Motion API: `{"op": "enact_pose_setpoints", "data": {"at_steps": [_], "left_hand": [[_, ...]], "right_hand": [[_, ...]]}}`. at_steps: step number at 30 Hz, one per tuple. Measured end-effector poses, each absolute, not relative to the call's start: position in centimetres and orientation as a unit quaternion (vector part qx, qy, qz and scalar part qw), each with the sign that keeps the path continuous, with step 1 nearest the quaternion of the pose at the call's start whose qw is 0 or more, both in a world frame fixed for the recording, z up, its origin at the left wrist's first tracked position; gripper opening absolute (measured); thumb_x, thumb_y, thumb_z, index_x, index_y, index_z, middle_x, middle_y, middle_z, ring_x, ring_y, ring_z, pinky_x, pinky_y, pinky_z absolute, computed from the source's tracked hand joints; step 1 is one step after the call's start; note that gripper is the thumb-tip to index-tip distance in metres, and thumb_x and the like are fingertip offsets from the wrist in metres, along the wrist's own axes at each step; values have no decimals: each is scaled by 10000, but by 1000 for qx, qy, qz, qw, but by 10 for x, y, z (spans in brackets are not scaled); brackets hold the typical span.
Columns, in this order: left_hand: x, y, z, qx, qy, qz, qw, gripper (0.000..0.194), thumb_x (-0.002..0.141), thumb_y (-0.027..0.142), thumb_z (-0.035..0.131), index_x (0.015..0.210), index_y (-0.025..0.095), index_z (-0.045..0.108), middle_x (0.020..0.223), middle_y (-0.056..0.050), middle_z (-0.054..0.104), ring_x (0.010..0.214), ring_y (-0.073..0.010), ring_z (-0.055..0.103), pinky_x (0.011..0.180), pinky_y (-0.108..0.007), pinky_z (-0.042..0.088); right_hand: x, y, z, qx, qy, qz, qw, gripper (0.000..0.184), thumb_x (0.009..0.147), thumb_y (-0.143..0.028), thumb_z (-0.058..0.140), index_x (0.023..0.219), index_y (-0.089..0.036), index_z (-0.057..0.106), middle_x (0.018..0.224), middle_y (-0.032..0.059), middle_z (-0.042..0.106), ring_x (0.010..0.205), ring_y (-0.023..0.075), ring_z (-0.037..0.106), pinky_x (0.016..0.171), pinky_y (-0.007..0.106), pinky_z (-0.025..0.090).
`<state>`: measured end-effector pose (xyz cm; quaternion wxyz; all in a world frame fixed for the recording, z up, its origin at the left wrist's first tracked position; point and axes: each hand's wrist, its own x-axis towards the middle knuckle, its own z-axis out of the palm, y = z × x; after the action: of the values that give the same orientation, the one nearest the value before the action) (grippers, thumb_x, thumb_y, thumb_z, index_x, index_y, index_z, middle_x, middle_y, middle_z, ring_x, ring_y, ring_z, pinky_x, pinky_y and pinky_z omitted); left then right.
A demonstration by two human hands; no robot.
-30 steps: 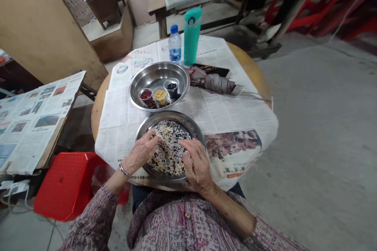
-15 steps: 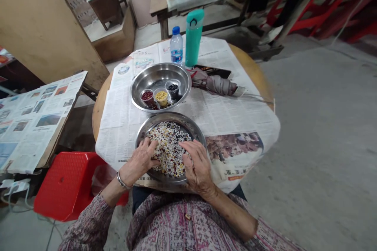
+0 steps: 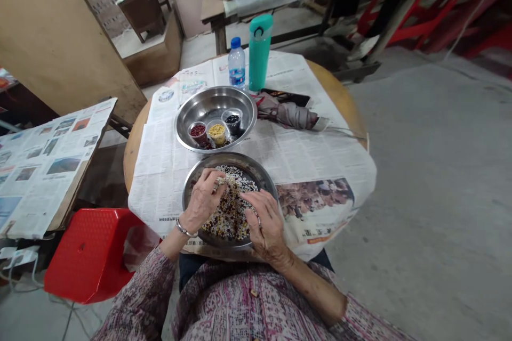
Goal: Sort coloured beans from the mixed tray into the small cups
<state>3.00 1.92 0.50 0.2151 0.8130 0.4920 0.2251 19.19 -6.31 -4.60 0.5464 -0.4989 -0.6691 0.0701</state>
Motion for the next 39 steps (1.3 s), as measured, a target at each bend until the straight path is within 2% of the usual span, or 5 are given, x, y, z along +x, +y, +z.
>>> {"op": "enact_pose_setpoints", "data": {"at_steps": [8,15,20,28,39], "left_hand": [[-8,-3,21,867,481,-19,131,1007,568,583,872,1371,237,373,1439,-160,395,1327,-384,393,1056,-564,423],[-4,-18,18,841,491,-50,221,383,818,149,712,1113,211,476,1143,-61,542,1063,-227,577,929,-392,517],[20,-17,6,823,480,70,296,290,827,9,552,1040,201,508,1060,-31,593,1049,-186,583,979,-349,490],[39,-10,1,836,434,188,277,318,910,117,540,1208,221,500,1201,-70,568,1131,-201,581,997,-378,509],[47,-17,7,965,230,41,120,338,919,324,573,1216,162,566,1299,-98,588,1268,-272,456,1103,-480,356]], "right_hand": [[192,-63,-46,-496,-670,77,548,399,927,-161,447,1300,-237,565,1130,85,689,1074,242,631,1020,526,466],[192,-63,-48,-501,-667,83,546,382,931,-180,446,1280,-245,585,1116,75,696,1049,235,644,1025,522,466],[192,-63,-47,-501,-666,79,547,373,928,-175,452,1268,-242,590,1112,78,697,1048,236,641,1014,522,472],[193,-66,-41,-505,-645,87,567,406,945,-190,395,1315,-241,555,1180,84,666,1140,251,598,1034,520,455],[193,-66,-46,-494,-660,70,562,435,939,-164,380,1347,-226,520,1189,99,645,1149,258,582,1045,533,435]]}}
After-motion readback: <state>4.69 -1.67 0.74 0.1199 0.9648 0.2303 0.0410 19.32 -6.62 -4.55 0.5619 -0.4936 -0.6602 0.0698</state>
